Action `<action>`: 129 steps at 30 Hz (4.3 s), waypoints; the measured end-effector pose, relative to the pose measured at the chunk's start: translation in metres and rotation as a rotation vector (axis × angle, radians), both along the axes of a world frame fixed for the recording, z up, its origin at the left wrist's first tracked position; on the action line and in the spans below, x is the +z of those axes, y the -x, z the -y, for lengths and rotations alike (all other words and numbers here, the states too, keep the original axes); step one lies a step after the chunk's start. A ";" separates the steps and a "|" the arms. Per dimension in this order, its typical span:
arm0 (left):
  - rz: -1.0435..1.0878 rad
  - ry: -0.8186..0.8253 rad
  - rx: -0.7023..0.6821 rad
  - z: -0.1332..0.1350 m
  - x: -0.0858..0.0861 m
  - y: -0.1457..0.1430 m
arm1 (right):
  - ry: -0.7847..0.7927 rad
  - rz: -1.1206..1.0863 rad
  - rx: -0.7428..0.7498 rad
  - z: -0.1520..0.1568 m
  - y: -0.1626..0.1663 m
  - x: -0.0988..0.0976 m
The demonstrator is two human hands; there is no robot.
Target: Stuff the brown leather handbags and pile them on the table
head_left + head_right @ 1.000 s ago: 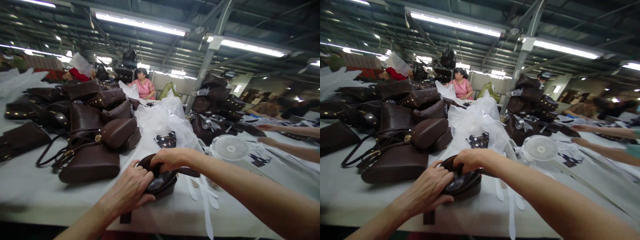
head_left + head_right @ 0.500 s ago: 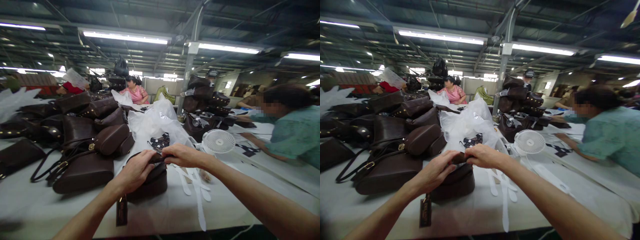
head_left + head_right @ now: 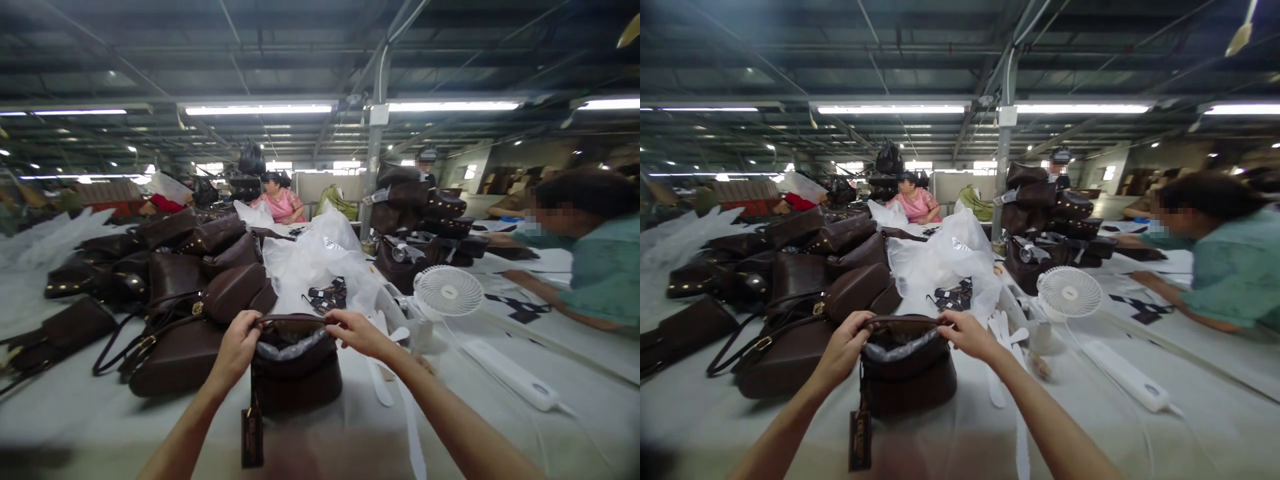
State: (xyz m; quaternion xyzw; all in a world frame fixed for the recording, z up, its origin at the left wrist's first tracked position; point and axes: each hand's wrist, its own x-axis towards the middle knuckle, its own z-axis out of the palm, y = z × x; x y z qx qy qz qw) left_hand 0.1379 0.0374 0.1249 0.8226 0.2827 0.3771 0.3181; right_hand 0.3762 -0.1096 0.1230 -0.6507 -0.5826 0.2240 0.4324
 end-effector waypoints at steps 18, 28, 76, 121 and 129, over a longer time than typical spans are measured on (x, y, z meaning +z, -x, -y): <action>-0.243 -0.758 -0.056 0.133 -0.013 -0.019 | -0.397 -0.718 -0.154 0.054 0.081 -0.053; -0.479 -0.636 -0.123 0.142 0.010 -0.019 | -0.393 -0.856 -0.121 0.076 0.098 -0.053; 0.091 -0.506 0.093 0.135 -0.024 -0.014 | -0.353 0.096 -0.434 0.068 0.120 -0.096; 0.266 0.168 -0.408 0.045 -0.043 0.025 | -0.381 0.196 -0.415 0.055 0.077 -0.045; 0.171 -0.278 -0.382 0.097 -0.045 0.000 | -0.277 0.001 -0.257 0.046 0.100 -0.012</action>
